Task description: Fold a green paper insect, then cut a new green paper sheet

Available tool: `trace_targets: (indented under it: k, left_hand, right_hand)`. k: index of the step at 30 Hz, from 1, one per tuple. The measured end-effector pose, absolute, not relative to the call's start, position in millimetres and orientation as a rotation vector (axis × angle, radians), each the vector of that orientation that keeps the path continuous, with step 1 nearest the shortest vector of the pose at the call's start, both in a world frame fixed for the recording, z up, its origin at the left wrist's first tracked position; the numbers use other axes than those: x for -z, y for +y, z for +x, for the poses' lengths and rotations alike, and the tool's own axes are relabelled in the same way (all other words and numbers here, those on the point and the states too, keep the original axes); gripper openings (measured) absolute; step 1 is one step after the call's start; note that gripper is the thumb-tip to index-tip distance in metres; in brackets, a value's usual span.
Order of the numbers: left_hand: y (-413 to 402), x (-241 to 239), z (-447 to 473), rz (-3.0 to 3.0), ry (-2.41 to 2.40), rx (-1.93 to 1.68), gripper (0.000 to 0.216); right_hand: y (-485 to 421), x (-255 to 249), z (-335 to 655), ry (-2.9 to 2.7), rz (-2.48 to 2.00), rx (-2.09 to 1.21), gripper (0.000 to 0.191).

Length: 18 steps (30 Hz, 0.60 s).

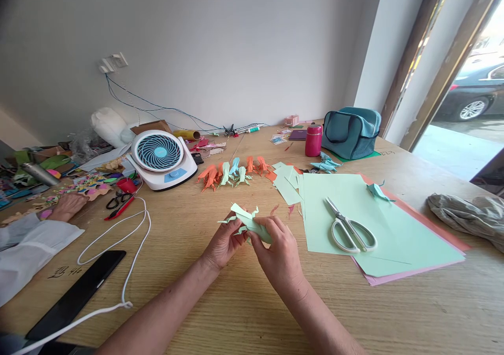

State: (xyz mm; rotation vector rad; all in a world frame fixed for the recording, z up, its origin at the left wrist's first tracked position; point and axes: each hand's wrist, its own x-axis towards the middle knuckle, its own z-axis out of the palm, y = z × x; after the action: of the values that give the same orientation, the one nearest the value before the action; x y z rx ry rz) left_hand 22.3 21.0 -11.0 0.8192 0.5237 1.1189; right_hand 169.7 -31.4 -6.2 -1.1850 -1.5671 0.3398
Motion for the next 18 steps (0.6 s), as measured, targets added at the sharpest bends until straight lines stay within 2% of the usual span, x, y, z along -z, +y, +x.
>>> trace_targets:
  k: [5, 10, 18]
  left_hand:
    - [21, 10, 25, 0.819, 0.507, -1.148, 0.024]
    - [20, 4, 26, 0.822, 0.572, -1.175, 0.036]
    - [19, 2, 28, 0.815, 0.643, -1.173, 0.031]
  right_hand:
    - [-31, 8, 169, -1.577, -1.192, -0.292, 0.015]
    - [-31, 8, 169, -1.576, -1.211, -0.295, 0.018]
    - [-28, 7, 172, -1.559, -1.208, -0.347, 0.017]
